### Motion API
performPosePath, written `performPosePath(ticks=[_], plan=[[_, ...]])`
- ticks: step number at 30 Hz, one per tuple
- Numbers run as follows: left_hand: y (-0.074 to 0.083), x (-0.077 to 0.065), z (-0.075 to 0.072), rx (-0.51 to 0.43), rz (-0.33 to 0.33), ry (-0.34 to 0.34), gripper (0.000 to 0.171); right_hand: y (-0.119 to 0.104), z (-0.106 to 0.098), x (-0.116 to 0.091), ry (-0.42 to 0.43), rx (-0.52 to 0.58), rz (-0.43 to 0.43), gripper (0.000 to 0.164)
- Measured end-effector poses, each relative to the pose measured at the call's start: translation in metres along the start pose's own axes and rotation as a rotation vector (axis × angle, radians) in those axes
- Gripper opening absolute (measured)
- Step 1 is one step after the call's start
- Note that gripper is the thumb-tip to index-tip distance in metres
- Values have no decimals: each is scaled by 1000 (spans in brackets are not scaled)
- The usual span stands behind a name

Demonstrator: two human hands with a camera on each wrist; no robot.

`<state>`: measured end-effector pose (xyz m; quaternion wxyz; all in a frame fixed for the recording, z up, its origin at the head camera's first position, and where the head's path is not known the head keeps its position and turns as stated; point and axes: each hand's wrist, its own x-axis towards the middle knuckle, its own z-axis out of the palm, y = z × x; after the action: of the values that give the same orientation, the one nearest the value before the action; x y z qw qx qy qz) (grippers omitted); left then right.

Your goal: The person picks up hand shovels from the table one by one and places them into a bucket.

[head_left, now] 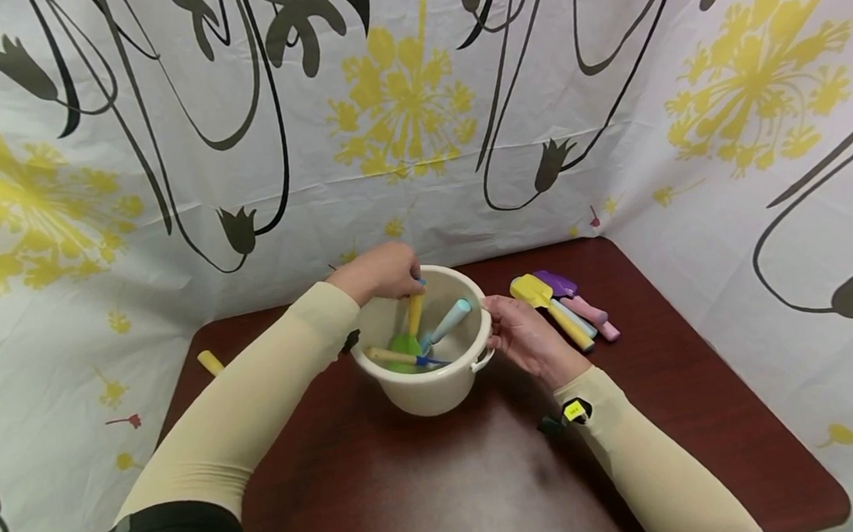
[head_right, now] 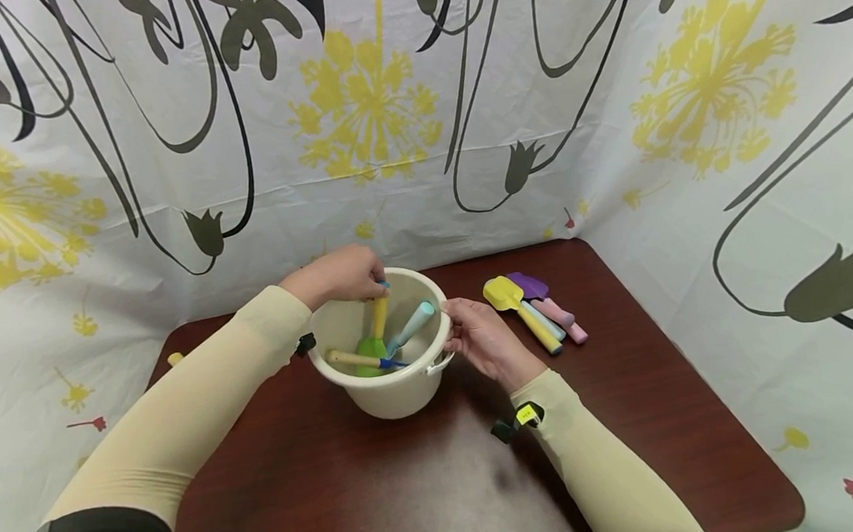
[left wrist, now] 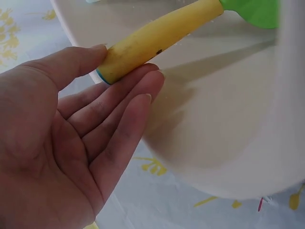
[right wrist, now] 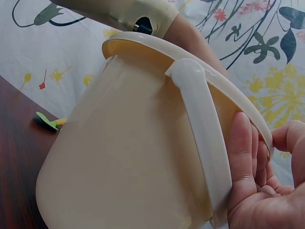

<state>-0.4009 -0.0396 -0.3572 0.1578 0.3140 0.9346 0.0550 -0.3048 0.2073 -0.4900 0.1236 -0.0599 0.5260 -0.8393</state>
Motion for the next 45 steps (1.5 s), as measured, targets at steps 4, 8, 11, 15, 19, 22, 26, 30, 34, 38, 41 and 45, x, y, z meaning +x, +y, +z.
performPosePath(ticks=[4,8,11,15,19,22,26,30,34,38,41,45], plan=[[0,4,0,29,-20,0,38,0,0,0,3,1,1,31],[3,3,-2,53,-53,-8,40,0,0,1,8,-2,3,29],[7,1,-5,65,-89,-18,39,0,0,1,6,-1,5,28],[9,-2,-6,78,-122,-20,38,0,1,1,-2,-1,3,29],[9,-2,-5,81,-145,-10,39,0,1,1,-3,-4,4,29],[9,-1,-4,72,-162,-6,42,0,1,2,2,-5,7,28],[7,0,-2,68,-166,-6,45,1,0,2,3,-5,9,28],[6,-3,-2,57,-145,7,45,1,-1,2,-3,-14,4,28],[5,-7,-2,11,-109,19,39,1,-1,3,-4,-16,2,27],[6,-15,-7,-50,-85,35,35,0,-1,2,-4,-10,7,27],[5,-20,-11,-86,-74,64,36,0,0,2,-2,-4,7,27],[-4,-28,-14,-152,-67,91,32,0,0,1,1,2,7,28]])
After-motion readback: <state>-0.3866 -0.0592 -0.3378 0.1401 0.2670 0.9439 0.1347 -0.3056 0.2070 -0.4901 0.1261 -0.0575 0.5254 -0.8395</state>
